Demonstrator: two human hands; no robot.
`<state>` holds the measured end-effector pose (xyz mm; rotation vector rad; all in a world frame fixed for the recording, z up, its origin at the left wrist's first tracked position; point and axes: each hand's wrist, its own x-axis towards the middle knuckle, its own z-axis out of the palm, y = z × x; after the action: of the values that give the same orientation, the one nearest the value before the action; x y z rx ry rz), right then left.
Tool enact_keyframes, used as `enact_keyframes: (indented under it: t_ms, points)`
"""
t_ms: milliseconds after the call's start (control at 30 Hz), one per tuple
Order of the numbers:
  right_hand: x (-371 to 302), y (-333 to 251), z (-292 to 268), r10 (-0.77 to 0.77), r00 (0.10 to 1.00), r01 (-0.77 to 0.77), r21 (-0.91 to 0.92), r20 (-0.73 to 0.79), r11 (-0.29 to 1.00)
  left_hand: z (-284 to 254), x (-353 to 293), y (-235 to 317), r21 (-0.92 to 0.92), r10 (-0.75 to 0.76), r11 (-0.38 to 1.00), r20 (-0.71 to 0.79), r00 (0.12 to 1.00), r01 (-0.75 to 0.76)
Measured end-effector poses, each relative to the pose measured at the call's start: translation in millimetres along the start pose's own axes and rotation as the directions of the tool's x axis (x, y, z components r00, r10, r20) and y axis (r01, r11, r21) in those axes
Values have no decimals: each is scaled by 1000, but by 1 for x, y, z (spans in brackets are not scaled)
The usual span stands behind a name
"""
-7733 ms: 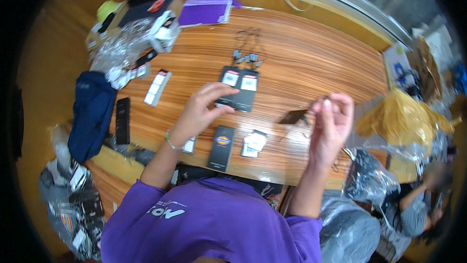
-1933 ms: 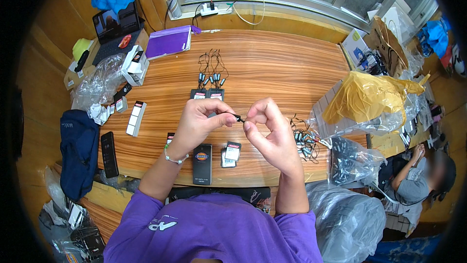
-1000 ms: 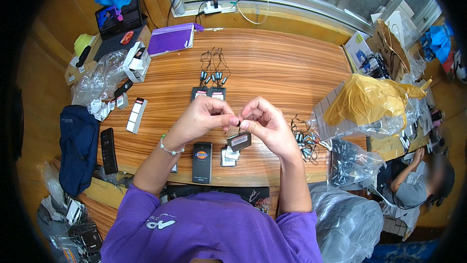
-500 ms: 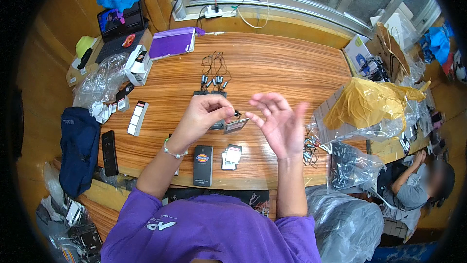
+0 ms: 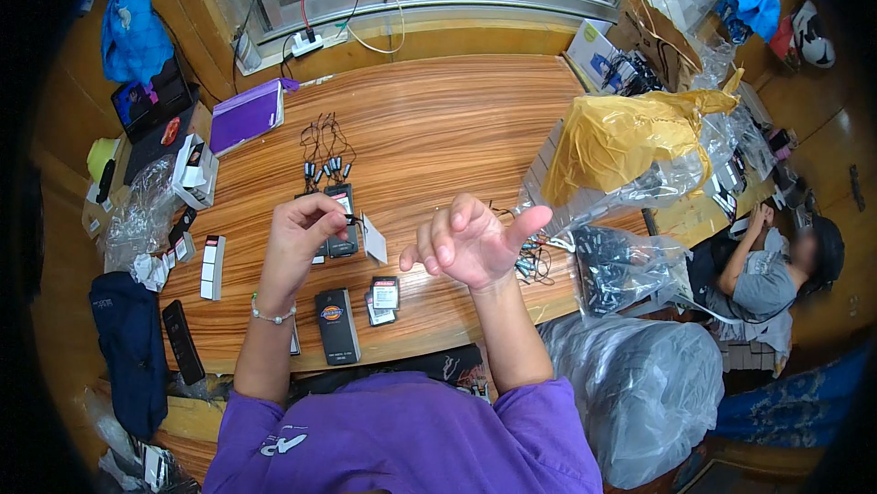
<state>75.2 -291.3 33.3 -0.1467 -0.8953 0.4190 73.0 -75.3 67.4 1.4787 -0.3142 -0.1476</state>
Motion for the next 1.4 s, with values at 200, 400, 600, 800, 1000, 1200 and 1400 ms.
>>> enact_keyframes:
  t_ms: [200, 400, 600, 800, 1000, 1200, 1400]
  points:
    - [1, 6, 12, -19, 930, -216, -588, -367, 780, 2, -6, 1, 22, 41, 999, 9, 999, -41]
    - [13, 26, 18, -193, 883, -342, -869, -427, 358, 4, -5, 4, 52, 43, 998, 60, 997, -46]
    - [10, 34, 7, 6, 876, -402, -724, -482, 560, 1, -2, 2, 53, 38, 998, 78, 996, -42]
    - [8, 38, -5, 56, 781, -616, -752, -622, 233, -11, 13, -3, 69, 61, 996, 52, 997, -64]
    - [9, 21, -43, -90, 926, -356, -772, -366, -526, -25, 42, -15, 633, 140, 730, 232, 963, -259]
    - [-14, 21, -98, 203, 965, 44, -667, -163, -744, -22, 56, -57, 786, 152, 336, 498, 854, -519]
    - [-36, 38, -113, 217, 945, 30, -599, -243, -800, -19, 57, -99, 736, 103, 208, 638, 763, -644]
